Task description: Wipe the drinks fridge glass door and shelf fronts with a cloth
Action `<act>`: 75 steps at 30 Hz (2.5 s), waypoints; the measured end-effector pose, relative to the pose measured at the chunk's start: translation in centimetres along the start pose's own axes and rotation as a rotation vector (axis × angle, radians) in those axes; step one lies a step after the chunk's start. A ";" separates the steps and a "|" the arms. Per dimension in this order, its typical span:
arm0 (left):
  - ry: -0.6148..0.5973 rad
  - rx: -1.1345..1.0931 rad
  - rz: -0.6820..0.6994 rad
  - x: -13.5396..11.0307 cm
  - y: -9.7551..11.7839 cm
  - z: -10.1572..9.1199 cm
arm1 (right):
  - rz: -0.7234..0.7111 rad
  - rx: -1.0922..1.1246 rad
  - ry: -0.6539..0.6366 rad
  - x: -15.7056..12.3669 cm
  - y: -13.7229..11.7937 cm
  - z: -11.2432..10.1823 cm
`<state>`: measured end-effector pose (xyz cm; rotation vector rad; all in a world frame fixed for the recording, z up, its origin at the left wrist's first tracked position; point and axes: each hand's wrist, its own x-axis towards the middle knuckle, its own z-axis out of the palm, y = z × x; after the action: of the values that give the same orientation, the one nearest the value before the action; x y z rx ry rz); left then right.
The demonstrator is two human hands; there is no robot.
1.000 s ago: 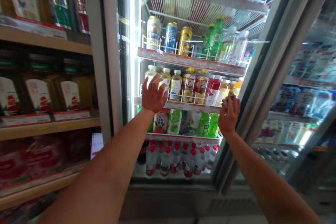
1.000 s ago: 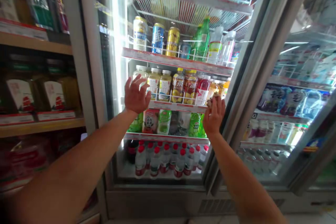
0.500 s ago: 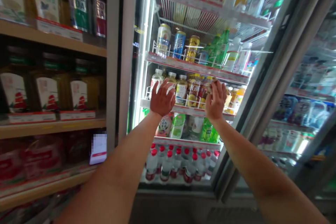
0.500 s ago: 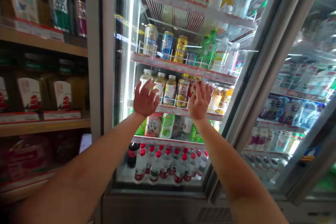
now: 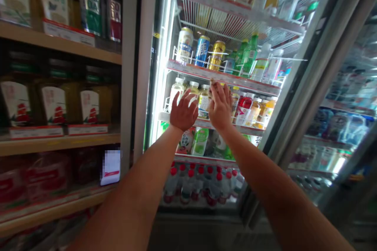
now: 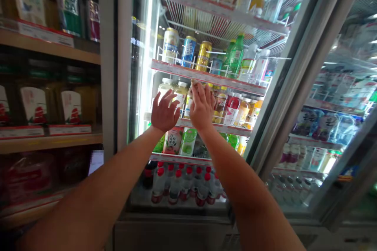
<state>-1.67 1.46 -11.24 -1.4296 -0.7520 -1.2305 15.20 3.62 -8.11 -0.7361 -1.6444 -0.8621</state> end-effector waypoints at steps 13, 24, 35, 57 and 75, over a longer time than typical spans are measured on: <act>-0.022 -0.015 -0.012 0.0 0.0 0.0 | -0.380 0.114 -0.157 -12.0 0.5 0.5; -0.015 -0.027 -0.012 0.0 0.0 0.1 | -0.255 0.092 -0.154 -11.3 4.0 -1.1; -0.038 0.034 0.001 0.0 -0.1 0.4 | -0.031 0.080 -0.005 -15.5 11.3 -3.2; -0.025 0.003 -0.010 0.0 -0.1 0.4 | 0.273 0.038 0.242 -8.7 12.6 -2.0; -0.079 -0.016 0.035 0.0 -0.5 -0.2 | 0.108 0.322 -0.178 -3.2 -4.0 -1.1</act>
<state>-2.15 1.38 -11.13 -1.5056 -0.7692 -1.1609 13.21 0.45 -11.77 -0.6817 -1.8279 -0.4496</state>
